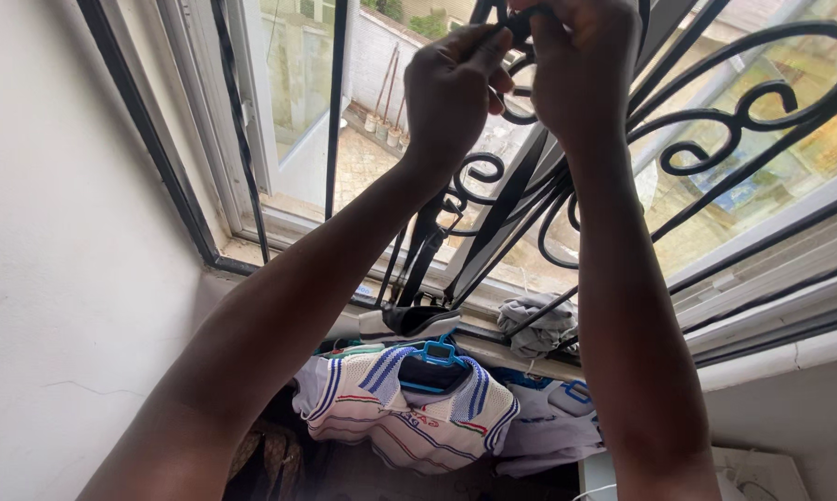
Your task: The person removes a belt from a pair of jeans, hangs the belt on a window grill, and then folds the jeans on a desk.
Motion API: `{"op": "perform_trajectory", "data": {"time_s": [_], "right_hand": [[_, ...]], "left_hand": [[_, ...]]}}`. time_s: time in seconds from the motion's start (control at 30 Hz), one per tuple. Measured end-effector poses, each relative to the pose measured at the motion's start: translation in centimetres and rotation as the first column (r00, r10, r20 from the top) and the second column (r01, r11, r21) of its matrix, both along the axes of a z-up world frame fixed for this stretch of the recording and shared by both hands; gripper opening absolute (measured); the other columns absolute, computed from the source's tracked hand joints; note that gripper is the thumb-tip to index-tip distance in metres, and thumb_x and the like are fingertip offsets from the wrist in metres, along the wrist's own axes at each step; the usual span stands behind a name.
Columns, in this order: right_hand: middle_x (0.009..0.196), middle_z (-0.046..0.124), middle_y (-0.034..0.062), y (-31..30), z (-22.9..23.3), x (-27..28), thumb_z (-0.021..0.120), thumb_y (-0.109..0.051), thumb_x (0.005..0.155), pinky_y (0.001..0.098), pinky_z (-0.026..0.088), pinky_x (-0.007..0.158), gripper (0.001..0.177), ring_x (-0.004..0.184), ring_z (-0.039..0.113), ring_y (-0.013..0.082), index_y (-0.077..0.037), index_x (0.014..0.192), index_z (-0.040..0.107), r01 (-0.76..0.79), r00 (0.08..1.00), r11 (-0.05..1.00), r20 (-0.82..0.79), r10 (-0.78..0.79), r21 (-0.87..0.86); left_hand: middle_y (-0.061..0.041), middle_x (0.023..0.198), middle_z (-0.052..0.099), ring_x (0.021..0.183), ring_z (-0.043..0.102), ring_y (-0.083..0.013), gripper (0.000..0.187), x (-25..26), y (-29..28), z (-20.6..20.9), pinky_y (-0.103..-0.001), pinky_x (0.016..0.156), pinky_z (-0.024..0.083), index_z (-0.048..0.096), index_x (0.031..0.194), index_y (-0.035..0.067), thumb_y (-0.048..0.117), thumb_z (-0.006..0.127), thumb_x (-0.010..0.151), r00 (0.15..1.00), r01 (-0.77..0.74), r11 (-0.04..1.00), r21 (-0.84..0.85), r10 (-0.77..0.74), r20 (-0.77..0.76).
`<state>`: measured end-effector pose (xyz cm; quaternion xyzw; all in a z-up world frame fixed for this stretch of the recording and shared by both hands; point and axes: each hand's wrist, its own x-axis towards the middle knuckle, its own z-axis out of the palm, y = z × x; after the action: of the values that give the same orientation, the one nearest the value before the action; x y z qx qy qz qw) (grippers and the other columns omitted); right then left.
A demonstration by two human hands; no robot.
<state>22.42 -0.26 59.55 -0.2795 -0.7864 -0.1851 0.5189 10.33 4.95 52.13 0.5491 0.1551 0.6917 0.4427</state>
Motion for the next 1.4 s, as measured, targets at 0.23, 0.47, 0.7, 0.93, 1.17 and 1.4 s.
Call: {"op": "perform_trajectory", "data": {"time_s": [0.23, 0.47, 0.7, 0.93, 1.17, 1.4], "right_hand": [[0.078, 0.071, 0.0085, 2.0, 1.8, 1.3, 0.059, 0.001, 0.099, 0.0259, 0.044, 0.044, 0.018, 0.056, 0.066, 0.0142, -0.007, 0.109, 0.072, 0.267, 0.928, 0.889, -0.150, -0.342, -0.373], [0.083, 0.073, 0.0170, 0.0, 1.7, -0.5, 0.076, 0.003, 0.096, 0.0301, 0.054, 0.059, 0.005, 0.071, 0.074, 0.0230, 0.006, 0.099, 0.073, 0.275, 0.932, 0.939, 0.184, -0.313, 0.204], [0.083, 0.078, 0.0106, 2.1, 0.6, 1.4, 0.073, -0.003, 0.107, 0.0292, 0.052, 0.055, 0.006, 0.066, 0.077, 0.0161, -0.003, 0.103, 0.078, 0.317, 0.946, 0.943, -0.102, -0.306, 0.105], [0.087, 0.078, 0.0133, 3.2, -0.5, 1.4, 0.069, -0.002, 0.106, 0.0253, 0.044, 0.043, 0.007, 0.054, 0.067, 0.0172, 0.000, 0.105, 0.076, -0.154, 0.913, 0.981, -0.397, 0.097, -0.116], [0.105, 0.079, 0.0154, 0.9, 1.3, 1.0, 0.072, 0.003, 0.102, 0.0267, 0.062, 0.066, 0.013, 0.085, 0.081, 0.0203, 0.000, 0.114, 0.077, 0.251, 0.963, 0.967, 0.094, -0.254, 0.043], [0.086, 0.077, 0.0163, 0.0, 2.2, 0.0, 0.076, -0.001, 0.098, 0.0322, 0.051, 0.058, 0.003, 0.065, 0.074, 0.0215, 0.001, 0.099, 0.078, 0.390, 0.905, 0.904, 0.107, -0.411, 0.173]], "left_hand": [[-0.002, 0.079, 0.078, 0.064, 0.075, -0.0066, 0.022, 3.3, -0.9, -2.1, -0.020, 0.053, 0.055, 0.074, 0.117, 0.009, 0.025, 0.061, 0.109, 0.888, -0.453, 0.841, 0.296, 0.456, 0.063], [0.000, 0.078, 0.078, 0.064, 0.076, -0.0051, 0.025, 2.0, 1.0, -2.1, -0.020, 0.051, 0.052, 0.072, 0.127, 0.012, 0.026, 0.063, 0.109, 0.855, -0.489, 0.778, 0.394, 0.518, 0.038], [0.001, 0.072, 0.076, 0.059, 0.073, -0.0038, 0.022, 1.9, 1.1, -0.8, -0.021, 0.049, 0.046, 0.074, 0.122, 0.013, 0.026, 0.065, 0.107, 0.773, -0.599, 0.697, 0.394, 0.633, 0.054], [0.000, 0.080, 0.079, 0.067, 0.077, -0.0047, 0.024, 2.5, 0.4, -3.1, -0.019, 0.050, 0.049, 0.071, 0.128, 0.012, 0.025, 0.062, 0.109, 0.815, -0.554, 0.743, 0.375, 0.576, 0.063], [-0.004, 0.083, 0.081, 0.066, 0.079, -0.0061, 0.023, 1.9, 0.0, -2.0, -0.018, 0.050, 0.055, 0.073, 0.116, 0.008, 0.025, 0.068, 0.102, 0.897, -0.412, 0.877, 0.248, 0.438, -0.055], [-0.005, 0.078, 0.080, 0.061, 0.078, -0.0067, 0.022, 1.6, -0.6, 0.8, -0.018, 0.053, 0.056, 0.074, 0.109, 0.004, 0.022, 0.072, 0.096, 0.892, -0.409, 0.895, 0.177, 0.433, -0.132]]}}
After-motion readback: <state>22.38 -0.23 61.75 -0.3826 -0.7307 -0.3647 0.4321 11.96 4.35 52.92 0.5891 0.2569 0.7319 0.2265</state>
